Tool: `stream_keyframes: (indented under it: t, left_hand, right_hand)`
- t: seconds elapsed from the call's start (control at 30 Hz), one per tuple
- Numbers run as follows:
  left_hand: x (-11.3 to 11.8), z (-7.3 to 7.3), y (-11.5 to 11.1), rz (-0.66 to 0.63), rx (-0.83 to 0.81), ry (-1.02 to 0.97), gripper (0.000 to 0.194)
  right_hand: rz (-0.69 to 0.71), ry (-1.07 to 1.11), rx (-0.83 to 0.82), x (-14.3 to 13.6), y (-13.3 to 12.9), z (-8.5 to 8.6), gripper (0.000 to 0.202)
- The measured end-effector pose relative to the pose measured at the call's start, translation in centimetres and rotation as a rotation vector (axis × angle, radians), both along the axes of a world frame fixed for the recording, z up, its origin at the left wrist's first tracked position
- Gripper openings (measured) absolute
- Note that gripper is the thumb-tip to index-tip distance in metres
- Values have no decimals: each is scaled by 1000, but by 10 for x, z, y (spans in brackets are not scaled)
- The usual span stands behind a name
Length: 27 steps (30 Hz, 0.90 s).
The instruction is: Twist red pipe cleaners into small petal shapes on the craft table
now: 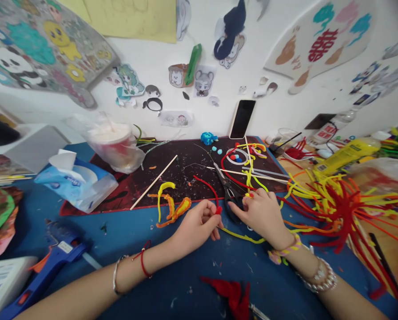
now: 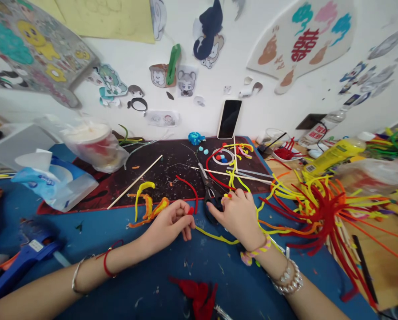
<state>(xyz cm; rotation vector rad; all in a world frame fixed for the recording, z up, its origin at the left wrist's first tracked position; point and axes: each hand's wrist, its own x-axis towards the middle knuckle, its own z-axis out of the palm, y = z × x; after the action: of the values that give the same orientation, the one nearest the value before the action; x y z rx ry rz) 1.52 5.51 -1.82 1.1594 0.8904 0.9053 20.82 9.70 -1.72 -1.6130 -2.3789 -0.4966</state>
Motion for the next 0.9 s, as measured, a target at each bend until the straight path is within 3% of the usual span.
stream_keyframes:
  t: [0.13, 0.27, 0.43, 0.53, 0.63, 0.8, 0.9]
  left_hand:
    - [0, 0, -2, 3, 49, 14, 9]
    - [0, 2, -1, 20, 77, 16, 8]
    - [-2, 4, 1, 56, 75, -26, 8]
    - [-4, 4, 3, 95, 78, -51, 8]
    - [-7, 8, 6, 155, 80, -53, 24]
    - [-11, 17, 10, 205, -5, -52, 20]
    - [-15, 19, 14, 315, -25, -71, 20]
  right_hand:
    - [33, 30, 1, 0, -4, -3, 38]
    - [35, 93, -101, 4, -3, -8, 33]
    - [-64, 433, -398, 11, 4, -3, 34]
    - [75, 805, -754, 11, 4, 9, 36]
    - [240, 1031, -1041, 7, -1, 17, 38]
    - [429, 1121, -1209, 1, -12, 13, 58]
    - [613, 1035, -1221, -2, -16, 14, 75]
